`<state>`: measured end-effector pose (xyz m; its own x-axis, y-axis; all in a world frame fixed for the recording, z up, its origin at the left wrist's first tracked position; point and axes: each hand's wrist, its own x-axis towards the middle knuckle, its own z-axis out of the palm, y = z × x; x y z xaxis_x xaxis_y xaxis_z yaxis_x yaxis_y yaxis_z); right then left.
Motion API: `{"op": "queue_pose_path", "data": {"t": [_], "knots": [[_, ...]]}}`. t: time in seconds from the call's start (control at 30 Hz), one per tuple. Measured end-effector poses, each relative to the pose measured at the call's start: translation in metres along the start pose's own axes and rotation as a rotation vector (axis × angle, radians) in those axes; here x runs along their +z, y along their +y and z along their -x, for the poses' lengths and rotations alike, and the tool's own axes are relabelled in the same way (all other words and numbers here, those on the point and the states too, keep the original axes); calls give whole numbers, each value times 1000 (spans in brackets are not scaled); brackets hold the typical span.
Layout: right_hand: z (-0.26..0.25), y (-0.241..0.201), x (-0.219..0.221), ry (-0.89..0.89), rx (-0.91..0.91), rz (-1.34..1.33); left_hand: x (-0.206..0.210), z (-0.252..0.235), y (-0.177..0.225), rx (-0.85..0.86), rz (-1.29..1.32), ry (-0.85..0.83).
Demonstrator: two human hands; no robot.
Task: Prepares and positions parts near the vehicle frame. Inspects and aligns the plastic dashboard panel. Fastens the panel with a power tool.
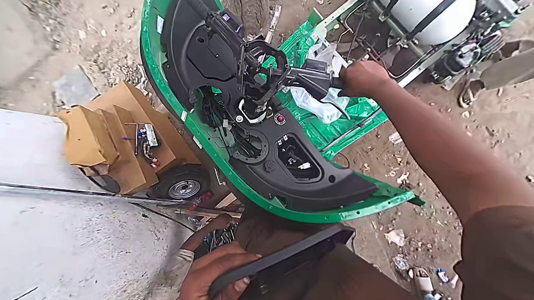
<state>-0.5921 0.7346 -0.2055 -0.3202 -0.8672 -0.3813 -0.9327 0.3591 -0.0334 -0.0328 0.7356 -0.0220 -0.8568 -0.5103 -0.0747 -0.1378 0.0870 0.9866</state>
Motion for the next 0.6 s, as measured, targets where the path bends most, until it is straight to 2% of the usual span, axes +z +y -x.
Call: {"op": "queue_pose_path", "data": {"t": [0.1, 0.17, 0.2, 0.27, 0.3, 0.37, 0.43, 0.53, 0.6], "knots": [[84, -32, -20, 251, 65, -348, 8, 0, -1, 74, 35, 227], [157, -67, -35, 461, 6, -628, 17, -1, -5, 99, 174, 422], [192, -93, -38, 497, -65, -813, 19, 0, -4, 111, 238, 517], [248, -146, -42, 383, -337, -1178, 22, -6, -4, 151, 302, 670], [265, -174, -39, 266, -507, -1242, 23, -9, -4, 179, 321, 747], [289, -239, -28, 63, -754, -1236, 27, -8, 2, 222, 332, 875], [285, -289, -22, -53, -920, -1173, 28, -17, 5, 302, 326, 935], [274, -340, -19, -74, -1119, -1126, 28, -22, 15, 384, 293, 934], [269, -358, -21, -47, -1189, -1082, 27, -24, 20, 436, 272, 946]]}}
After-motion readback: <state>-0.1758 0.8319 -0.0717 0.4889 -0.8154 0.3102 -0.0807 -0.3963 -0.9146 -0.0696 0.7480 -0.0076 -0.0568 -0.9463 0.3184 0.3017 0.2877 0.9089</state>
